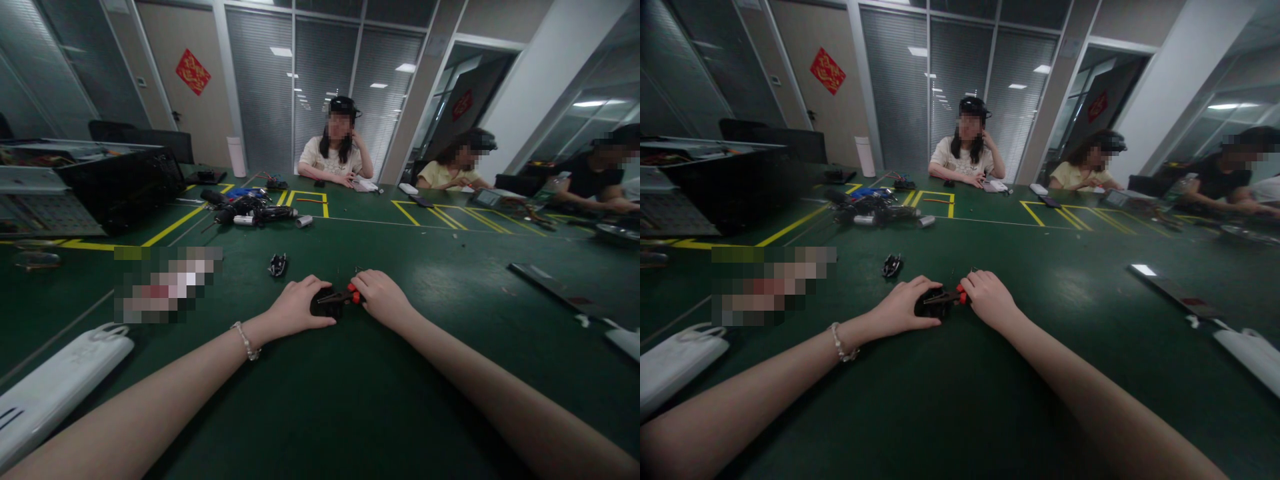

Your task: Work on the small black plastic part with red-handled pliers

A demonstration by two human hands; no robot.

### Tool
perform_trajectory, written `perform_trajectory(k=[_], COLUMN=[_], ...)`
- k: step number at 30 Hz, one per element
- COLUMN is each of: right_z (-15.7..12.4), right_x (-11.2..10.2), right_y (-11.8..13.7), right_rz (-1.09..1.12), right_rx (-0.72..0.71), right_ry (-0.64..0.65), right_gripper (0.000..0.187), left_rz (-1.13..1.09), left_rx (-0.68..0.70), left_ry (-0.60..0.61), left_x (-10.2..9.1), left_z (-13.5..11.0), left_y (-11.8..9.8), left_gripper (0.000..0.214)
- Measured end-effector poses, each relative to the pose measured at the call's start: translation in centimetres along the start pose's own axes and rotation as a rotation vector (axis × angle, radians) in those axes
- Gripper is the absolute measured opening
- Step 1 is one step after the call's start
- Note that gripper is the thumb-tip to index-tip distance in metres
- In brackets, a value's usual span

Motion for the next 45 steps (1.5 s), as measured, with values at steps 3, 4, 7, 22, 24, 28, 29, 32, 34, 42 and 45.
perform_trajectory(k=[3, 4, 7, 22, 24, 28, 29, 32, 34, 42, 45], right_z=[-0.06, -0.07, -0.08, -0.17, -0.17, -0.18, -0.18, -0.20, -0.19, -0.23, -0.36], right_x=[0.03, 0.10, 0.35, 0.37, 0.40, 0.54, 0.54, 0.60, 0.53, 0.46, 0.55], right_y=[-0.03, -0.07, -0.21, -0.19, -0.21, -0.41, -0.48, -0.48, -0.39, -0.33, -0.61], right_rz=[0.009, 0.015, 0.038, 0.036, 0.034, 0.041, 0.044, 0.059, 0.059, 0.041, 0.055], right_rx=[0.004, 0.009, 0.021, 0.021, 0.022, 0.049, 0.058, 0.058, 0.042, 0.044, 0.070], right_ry=[-0.003, -0.004, -0.011, -0.015, -0.015, -0.005, -0.004, 0.005, -0.001, -0.009, -0.006], right_gripper=[0.032, 0.032, 0.030, 0.031, 0.031, 0.030, 0.030, 0.029, 0.031, 0.032, 0.031], left_rz=[-0.004, -0.005, -0.007, 0.004, 0.005, 0.000, -0.003, -0.007, -0.005, 0.000, 0.009], left_rx=[0.011, 0.011, 0.000, -0.009, -0.011, -0.035, -0.038, -0.032, -0.028, -0.018, -0.017], left_ry=[-0.007, -0.007, 0.000, -0.007, -0.010, 0.006, 0.008, 0.005, 0.002, 0.001, -0.003], left_x=[0.01, 0.01, 0.05, 0.11, 0.04, 0.05, 0.05, 0.01, 0.02, 0.02, 0.04], left_z=[-0.01, 0.00, 0.02, -0.01, 0.00, 0.00, 0.00, 0.01, 0.01, -0.05, -0.05], left_y=[-0.03, -0.03, 0.05, 0.22, 0.17, 0.26, 0.27, 0.22, 0.24, 0.21, 0.25], left_gripper=[0.063, 0.063, 0.063, 0.063, 0.063, 0.064, 0.064, 0.063, 0.064, 0.064, 0.064])
Point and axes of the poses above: each hand's wrist, its own z-axis towards the middle knuckle, its own x-axis out of the palm, y = z × x, the point moved 9 cm from there along z, towards the middle knuckle, and after that the axes turned 13 degrees about -y, right-handed, at the moved point
